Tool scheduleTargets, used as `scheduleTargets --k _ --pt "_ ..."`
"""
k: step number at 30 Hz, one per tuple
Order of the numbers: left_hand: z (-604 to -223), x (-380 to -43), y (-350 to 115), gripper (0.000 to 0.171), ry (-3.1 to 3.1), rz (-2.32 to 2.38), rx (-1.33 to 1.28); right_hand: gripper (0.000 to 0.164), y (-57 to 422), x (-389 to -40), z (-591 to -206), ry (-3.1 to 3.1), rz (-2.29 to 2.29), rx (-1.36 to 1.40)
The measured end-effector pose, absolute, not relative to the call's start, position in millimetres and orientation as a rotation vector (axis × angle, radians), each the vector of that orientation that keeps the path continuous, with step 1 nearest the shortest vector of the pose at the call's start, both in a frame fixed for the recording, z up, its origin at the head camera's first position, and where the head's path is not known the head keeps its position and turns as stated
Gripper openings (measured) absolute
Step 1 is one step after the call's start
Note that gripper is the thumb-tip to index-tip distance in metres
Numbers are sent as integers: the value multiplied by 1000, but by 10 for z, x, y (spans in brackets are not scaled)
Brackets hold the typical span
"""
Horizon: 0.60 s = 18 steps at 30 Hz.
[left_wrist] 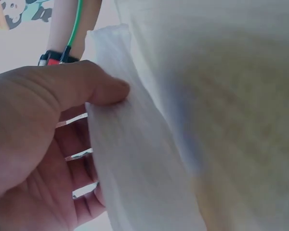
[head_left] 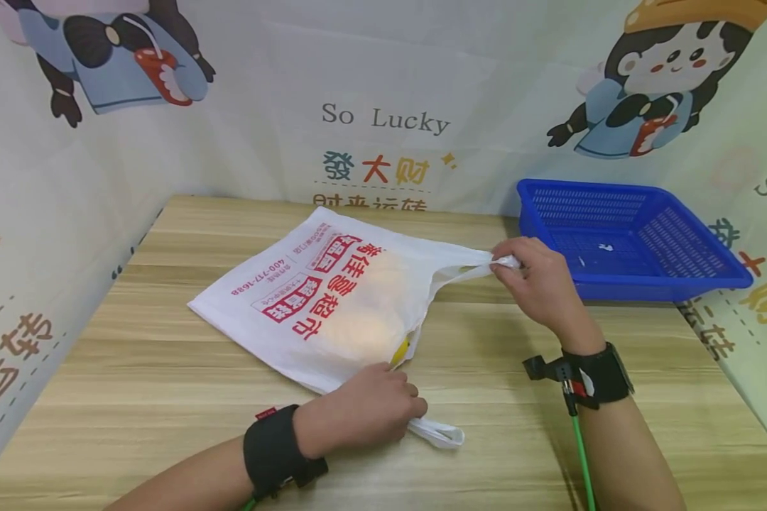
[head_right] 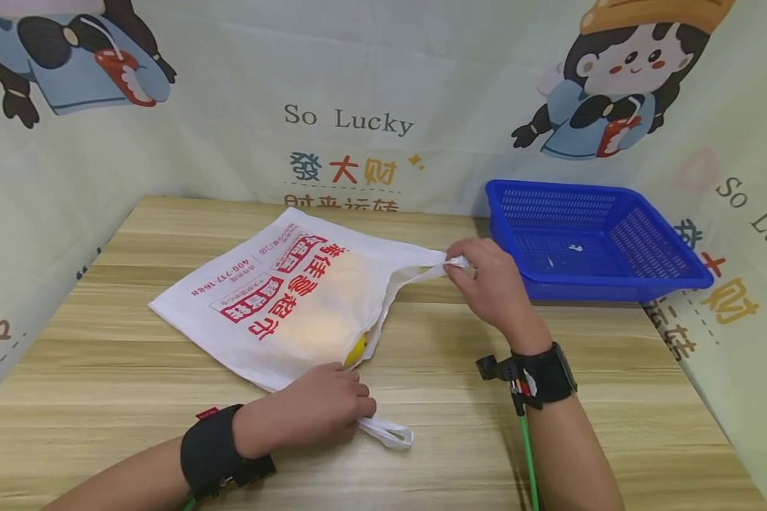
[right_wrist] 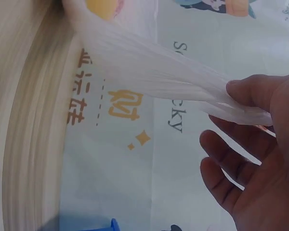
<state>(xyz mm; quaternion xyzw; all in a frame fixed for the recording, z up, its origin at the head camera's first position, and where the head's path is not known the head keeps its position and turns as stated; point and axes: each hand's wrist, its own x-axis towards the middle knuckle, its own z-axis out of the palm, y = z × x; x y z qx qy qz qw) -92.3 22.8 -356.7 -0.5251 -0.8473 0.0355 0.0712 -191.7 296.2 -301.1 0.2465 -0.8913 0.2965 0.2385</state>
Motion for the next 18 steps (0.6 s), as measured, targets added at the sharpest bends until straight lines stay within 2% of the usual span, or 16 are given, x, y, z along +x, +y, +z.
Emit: scheduleTargets --k 18 --pt "-3234 -1102 34 14 -2294 -304 -1344 7 2863 -1674 -2836 -2680 750 898"
